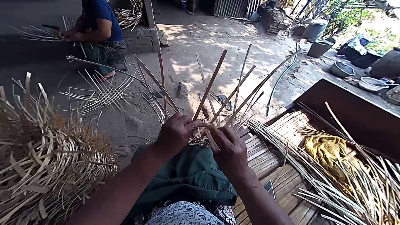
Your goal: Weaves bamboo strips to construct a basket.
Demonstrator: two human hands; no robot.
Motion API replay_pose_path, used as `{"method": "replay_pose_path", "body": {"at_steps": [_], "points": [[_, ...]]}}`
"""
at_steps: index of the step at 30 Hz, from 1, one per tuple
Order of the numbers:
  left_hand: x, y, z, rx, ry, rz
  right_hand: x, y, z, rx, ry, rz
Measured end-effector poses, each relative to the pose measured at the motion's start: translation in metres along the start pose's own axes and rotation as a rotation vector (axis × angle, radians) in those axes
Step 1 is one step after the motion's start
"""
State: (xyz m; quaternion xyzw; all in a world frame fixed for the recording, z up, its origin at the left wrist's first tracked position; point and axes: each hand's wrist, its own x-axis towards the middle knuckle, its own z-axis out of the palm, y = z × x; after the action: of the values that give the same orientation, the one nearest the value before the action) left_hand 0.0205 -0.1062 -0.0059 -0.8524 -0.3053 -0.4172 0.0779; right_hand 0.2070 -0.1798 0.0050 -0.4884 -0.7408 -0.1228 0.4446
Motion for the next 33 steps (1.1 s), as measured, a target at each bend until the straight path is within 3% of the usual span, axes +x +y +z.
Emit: {"method": "replay_pose_path", "body": {"at_steps": [4,8,11,13,21,26,28,33], "points": [[0.003,0.011,-0.002,-0.079,-0.017,-0.077,-0.001,0.008,0.006,-0.071,-0.123,0.063],[0.013,0.007,-0.026,-0.533,-0.238,-0.466,0.003,0.014,-0.001,-0.003,-0.193,0.041],[0.019,0.007,-0.032,-0.579,-0.324,-0.603,0.002,0.009,-0.001,0.031,-0.221,0.068],[0.018,0.01,-0.029,-0.599,-0.294,-0.645,0.005,0.005,-0.003,0.078,-0.262,0.147],[-0.005,0.012,-0.019,-0.755,-0.046,-0.362,0.018,0.003,-0.016,0.206,-0.417,0.405],[0.001,0.024,-0.014,-0.145,-0.098,-0.108,0.011,0.002,-0.007,0.197,-0.376,0.372],[0.007,0.026,-0.013,-0.064,-0.156,-0.096,0.007,0.003,-0.005,0.211,-0.336,0.362],[0.006,0.027,-0.007,-0.099,-0.063,-0.187,-0.003,0.009,-0.011,0.197,-0.039,0.391]]}}
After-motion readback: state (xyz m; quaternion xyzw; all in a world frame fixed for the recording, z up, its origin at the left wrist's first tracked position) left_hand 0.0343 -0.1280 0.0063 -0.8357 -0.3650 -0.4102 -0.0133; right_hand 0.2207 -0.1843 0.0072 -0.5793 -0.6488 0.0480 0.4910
